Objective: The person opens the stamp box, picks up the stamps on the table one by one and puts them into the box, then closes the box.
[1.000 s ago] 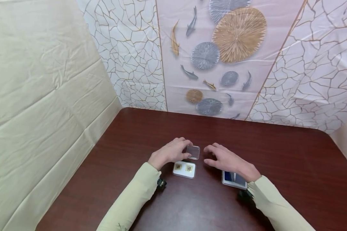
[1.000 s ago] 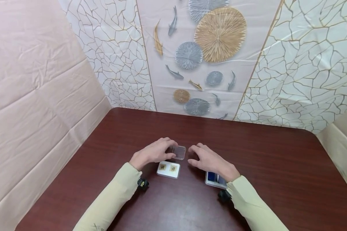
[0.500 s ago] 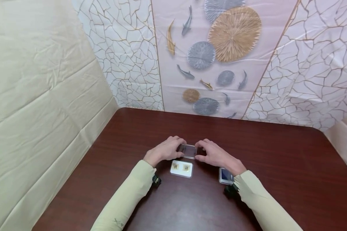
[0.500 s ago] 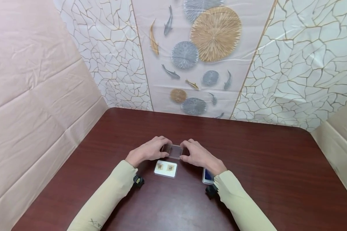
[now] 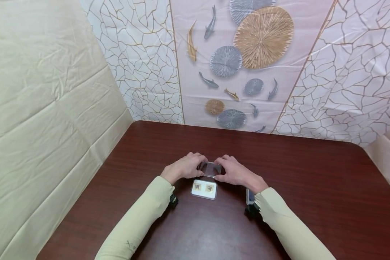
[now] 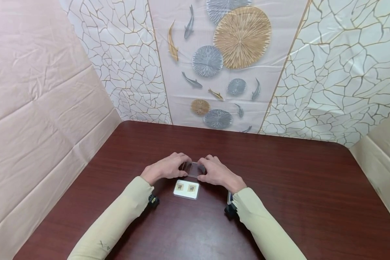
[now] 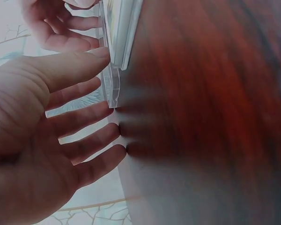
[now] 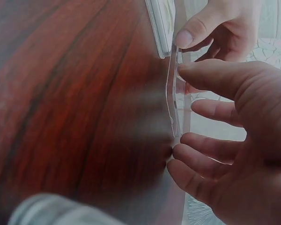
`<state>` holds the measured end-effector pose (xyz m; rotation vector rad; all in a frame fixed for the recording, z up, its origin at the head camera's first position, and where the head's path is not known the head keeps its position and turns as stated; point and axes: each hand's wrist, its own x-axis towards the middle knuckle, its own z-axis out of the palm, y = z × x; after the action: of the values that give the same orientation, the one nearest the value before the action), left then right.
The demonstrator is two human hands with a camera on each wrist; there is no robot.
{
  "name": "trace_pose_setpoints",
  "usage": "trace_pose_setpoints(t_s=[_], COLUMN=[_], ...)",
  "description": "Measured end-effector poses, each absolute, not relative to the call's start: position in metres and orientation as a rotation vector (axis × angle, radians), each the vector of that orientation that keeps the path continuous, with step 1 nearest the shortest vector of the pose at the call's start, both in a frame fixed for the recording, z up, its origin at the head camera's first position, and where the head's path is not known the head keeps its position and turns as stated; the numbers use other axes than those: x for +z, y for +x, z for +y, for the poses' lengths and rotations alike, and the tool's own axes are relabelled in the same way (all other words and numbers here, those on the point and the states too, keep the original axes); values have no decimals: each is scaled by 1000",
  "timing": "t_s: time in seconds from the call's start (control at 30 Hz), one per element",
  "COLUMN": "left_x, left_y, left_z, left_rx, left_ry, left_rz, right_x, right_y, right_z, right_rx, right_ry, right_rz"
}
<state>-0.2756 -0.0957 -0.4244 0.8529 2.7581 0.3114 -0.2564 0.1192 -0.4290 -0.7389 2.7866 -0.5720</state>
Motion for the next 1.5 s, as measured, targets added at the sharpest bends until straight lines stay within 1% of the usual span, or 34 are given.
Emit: trace_pose_setpoints(t_s=[0.6,0.87,1.33,1.5], left_x=[-424,-421,-408,-407], left_y=[-279,-278,-262,-254], left_z=[-95,-98,-103,-106], left_rx=[235,213,228,226], left_ry=[874,909,976,991], left_rz=[2782,2774,2777,2784], right_x=[-433,-431,-423,-422], right_y=[-261,-262,-246,-239], right_z=[113,114,115,114], right_rx=[-516,-512,-561,-573], right_ry=[-753,-810,-828,-873], right_rz=[2827,2832,2820,2825])
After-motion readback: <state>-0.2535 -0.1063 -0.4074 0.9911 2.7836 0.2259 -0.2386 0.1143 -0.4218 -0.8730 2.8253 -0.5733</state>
